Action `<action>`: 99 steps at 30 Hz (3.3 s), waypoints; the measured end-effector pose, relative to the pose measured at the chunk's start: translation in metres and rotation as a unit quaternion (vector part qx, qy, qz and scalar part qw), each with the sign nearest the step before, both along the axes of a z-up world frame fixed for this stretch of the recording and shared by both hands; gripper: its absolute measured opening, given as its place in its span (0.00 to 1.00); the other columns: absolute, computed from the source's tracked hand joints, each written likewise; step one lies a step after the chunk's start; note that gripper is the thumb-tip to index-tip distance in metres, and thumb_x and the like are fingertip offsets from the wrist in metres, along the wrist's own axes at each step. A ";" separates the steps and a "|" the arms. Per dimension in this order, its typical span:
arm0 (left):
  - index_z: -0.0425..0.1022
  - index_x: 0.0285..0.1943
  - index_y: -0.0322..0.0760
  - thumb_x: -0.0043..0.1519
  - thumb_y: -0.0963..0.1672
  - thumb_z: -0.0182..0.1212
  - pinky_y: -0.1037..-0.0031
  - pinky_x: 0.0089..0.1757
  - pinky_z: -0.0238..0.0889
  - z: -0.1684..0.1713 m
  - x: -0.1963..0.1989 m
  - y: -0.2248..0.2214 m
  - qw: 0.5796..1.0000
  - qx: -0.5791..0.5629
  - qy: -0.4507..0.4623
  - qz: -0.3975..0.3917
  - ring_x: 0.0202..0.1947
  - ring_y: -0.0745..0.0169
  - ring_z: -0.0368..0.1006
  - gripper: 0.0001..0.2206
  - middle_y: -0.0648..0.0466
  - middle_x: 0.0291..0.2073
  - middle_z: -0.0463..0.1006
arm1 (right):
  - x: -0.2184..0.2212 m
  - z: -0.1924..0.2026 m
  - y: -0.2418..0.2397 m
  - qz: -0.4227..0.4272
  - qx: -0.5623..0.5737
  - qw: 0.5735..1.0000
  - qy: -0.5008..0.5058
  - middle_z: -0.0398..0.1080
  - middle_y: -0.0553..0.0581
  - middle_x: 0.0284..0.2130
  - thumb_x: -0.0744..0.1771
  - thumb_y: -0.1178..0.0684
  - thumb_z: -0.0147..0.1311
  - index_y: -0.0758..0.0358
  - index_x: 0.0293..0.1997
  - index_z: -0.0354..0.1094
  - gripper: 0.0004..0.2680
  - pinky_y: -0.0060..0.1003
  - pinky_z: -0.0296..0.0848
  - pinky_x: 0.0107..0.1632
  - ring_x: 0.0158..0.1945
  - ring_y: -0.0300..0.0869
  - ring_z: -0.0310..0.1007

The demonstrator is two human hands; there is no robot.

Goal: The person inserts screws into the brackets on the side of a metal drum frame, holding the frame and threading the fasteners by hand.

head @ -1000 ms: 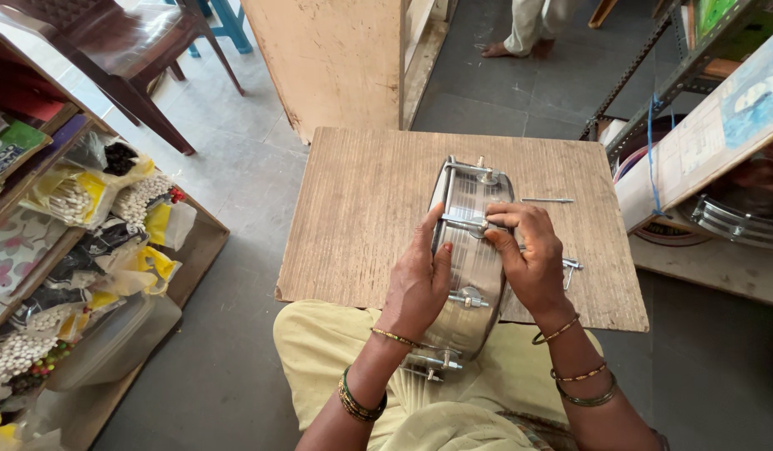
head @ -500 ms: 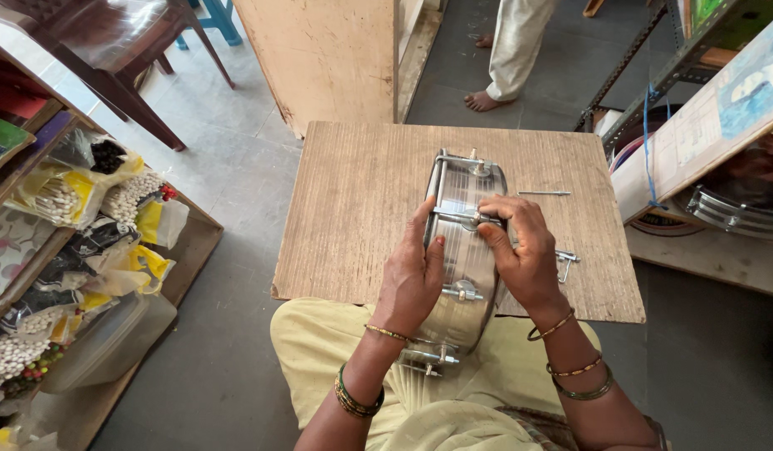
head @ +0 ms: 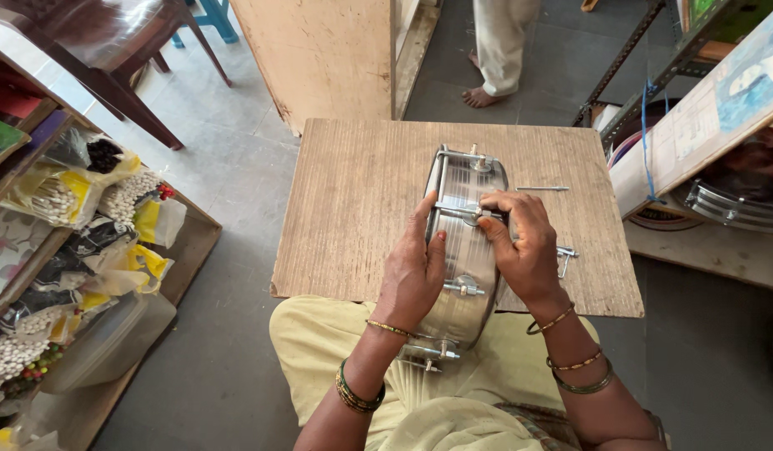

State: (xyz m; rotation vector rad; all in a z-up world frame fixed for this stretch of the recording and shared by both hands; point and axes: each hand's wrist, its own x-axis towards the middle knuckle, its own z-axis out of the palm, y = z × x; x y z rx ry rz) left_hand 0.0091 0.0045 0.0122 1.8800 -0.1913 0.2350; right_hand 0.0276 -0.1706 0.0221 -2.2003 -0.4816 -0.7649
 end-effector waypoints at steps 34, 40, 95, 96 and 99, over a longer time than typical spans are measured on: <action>0.59 0.76 0.42 0.69 0.43 0.53 0.62 0.33 0.68 -0.006 0.012 -0.007 0.999 0.017 -0.028 0.007 0.27 0.49 0.75 0.24 0.41 0.34 0.78 | 0.011 -0.002 -0.008 -0.022 -0.006 1.000 0.020 0.76 0.57 0.43 0.68 0.56 0.60 0.65 0.43 0.70 0.05 0.43 0.71 0.52 0.48 0.51 0.73; 0.58 0.77 0.44 0.70 0.43 0.52 0.65 0.29 0.66 -0.003 0.009 -0.005 1.000 0.016 -0.010 0.004 0.23 0.57 0.71 0.24 0.44 0.27 0.73 | 0.006 -0.002 -0.006 0.003 0.026 1.000 0.008 0.75 0.57 0.46 0.69 0.55 0.59 0.64 0.46 0.71 0.06 0.41 0.72 0.54 0.51 0.49 0.74; 0.57 0.78 0.34 0.68 0.41 0.51 0.67 0.32 0.67 -0.044 -0.059 0.082 0.997 -0.073 0.006 0.037 0.25 0.54 0.72 0.26 0.46 0.27 0.79 | 0.152 -0.279 -0.054 0.170 0.511 0.695 0.477 0.70 0.58 0.49 0.73 0.38 0.37 0.68 0.66 0.60 0.22 0.31 0.78 0.45 0.46 0.40 0.75; 0.53 0.78 0.32 0.69 0.42 0.51 0.67 0.32 0.66 -0.048 -0.060 0.081 0.996 -0.080 -0.032 0.024 0.25 0.56 0.71 0.27 0.47 0.28 0.78 | 0.155 -0.278 -0.061 0.171 0.512 0.699 0.469 0.70 0.58 0.48 0.73 0.38 0.37 0.68 0.66 0.61 0.22 0.31 0.78 0.44 0.45 0.40 0.75; 0.47 0.79 0.25 0.71 0.45 0.48 0.69 0.31 0.66 -0.078 -0.056 0.079 0.992 -0.079 -0.098 0.004 0.25 0.58 0.71 0.29 0.50 0.28 0.76 | 0.165 -0.273 -0.076 0.222 0.530 0.690 0.440 0.72 0.59 0.45 0.73 0.36 0.35 0.69 0.64 0.62 0.23 0.31 0.78 0.41 0.42 0.40 0.76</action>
